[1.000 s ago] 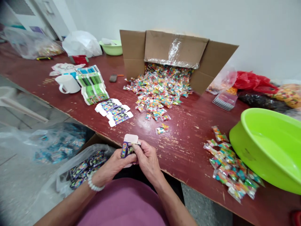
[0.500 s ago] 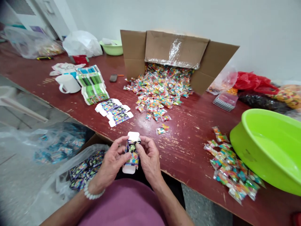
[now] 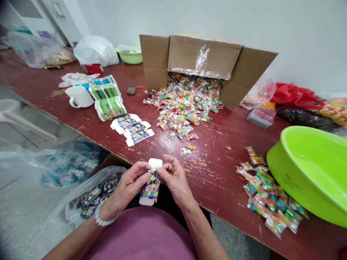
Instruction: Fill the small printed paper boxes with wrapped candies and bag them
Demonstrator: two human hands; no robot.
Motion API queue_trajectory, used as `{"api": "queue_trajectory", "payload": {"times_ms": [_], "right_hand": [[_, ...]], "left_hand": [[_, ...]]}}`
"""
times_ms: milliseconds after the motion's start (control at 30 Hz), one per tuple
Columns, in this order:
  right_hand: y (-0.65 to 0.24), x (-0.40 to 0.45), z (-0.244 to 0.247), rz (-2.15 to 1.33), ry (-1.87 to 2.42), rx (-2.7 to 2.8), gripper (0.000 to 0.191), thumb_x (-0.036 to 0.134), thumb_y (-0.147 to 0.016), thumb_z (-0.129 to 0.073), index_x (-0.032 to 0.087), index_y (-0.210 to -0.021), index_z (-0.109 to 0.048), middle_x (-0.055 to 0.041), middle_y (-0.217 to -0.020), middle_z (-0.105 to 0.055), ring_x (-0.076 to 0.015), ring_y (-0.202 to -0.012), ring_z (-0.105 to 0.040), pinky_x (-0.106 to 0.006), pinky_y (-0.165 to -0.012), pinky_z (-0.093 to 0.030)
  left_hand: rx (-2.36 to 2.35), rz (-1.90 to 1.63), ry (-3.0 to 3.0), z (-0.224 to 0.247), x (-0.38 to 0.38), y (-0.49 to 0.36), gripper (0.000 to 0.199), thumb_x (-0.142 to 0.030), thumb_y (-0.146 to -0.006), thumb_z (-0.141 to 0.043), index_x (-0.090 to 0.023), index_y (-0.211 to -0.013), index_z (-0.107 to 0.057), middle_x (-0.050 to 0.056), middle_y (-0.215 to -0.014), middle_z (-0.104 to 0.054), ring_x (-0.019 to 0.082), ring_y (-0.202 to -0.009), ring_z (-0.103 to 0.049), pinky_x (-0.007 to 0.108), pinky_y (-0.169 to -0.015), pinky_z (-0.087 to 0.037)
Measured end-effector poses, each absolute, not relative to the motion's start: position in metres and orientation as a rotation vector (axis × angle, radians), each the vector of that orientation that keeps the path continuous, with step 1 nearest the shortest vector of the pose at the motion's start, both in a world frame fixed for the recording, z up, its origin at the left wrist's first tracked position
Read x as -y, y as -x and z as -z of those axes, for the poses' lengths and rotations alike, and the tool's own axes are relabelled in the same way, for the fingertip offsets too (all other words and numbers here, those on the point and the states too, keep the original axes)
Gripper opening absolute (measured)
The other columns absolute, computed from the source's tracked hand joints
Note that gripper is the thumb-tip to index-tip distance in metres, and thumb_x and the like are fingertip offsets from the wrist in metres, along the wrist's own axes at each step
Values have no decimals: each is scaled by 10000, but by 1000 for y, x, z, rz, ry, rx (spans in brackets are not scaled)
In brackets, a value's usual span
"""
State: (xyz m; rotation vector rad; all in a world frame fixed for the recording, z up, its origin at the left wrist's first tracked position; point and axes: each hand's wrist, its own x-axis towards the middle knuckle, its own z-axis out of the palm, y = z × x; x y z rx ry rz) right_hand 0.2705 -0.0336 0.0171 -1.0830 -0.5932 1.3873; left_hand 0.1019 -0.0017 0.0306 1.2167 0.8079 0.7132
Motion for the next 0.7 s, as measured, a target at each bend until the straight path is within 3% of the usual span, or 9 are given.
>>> {"api": "queue_trajectory", "payload": {"times_ms": [67,200,333,467,600,700], "right_hand": [[-272,34,-20,-1420,1078,660,390,350,-700,-861,220,-1025,-688,26,-767,-692,-110,-647,-609,-225,-627,-491],[-273,35,-23,-1366,1088,775,239,380,-751,-822,181,-777,-691,-19,-797,-733,-130,-677,-631,-247,-648,-508],[-271,37,-21,-1209,1136,832,213,401,-792,-779,207,-817,-694,-13,-774,-725,-132,-613,-610,-256,-587,-499],[-272,37,-24,-1083,1237,1095,213,420,-867,-695,210,-846,-719,-32,-823,-715,-146,-642,-629,-282,-636,-504],[-274,34,-29,-1192,1195,1079,240,433,-880,-669,203,-810,-668,-26,-795,-717,-136,-549,-618,-285,-573,-504],[-275,30,-30,-1193,1244,1058,219,402,-813,-742,193,-832,-680,-40,-836,-737,-145,-591,-636,-271,-562,-503]], "left_hand": [[-808,-736,-1258,-30,0,-101,173,-331,-909,-637,-211,-1020,-580,11,-993,-671,141,-889,-609,243,-801,-480],[-838,-795,-1104,-33,-2,-101,364,-343,-841,-726,-247,-1111,-502,-13,-899,-678,134,-782,-633,240,-724,-498],[-746,-544,-853,-38,-1,-105,464,-492,-878,-646,-229,-1227,-488,36,-901,-687,173,-700,-678,279,-639,-532],[-740,-409,-694,-33,0,-110,572,-667,-902,-462,-150,-1096,-608,60,-758,-676,159,-508,-639,258,-502,-492],[-813,-486,-722,-28,-1,-115,604,-704,-884,-456,-148,-1029,-640,39,-689,-658,126,-453,-592,217,-447,-444],[-832,-508,-818,-28,-1,-118,609,-708,-877,-467,-151,-1053,-642,32,-671,-653,126,-452,-584,213,-441,-436]]}}
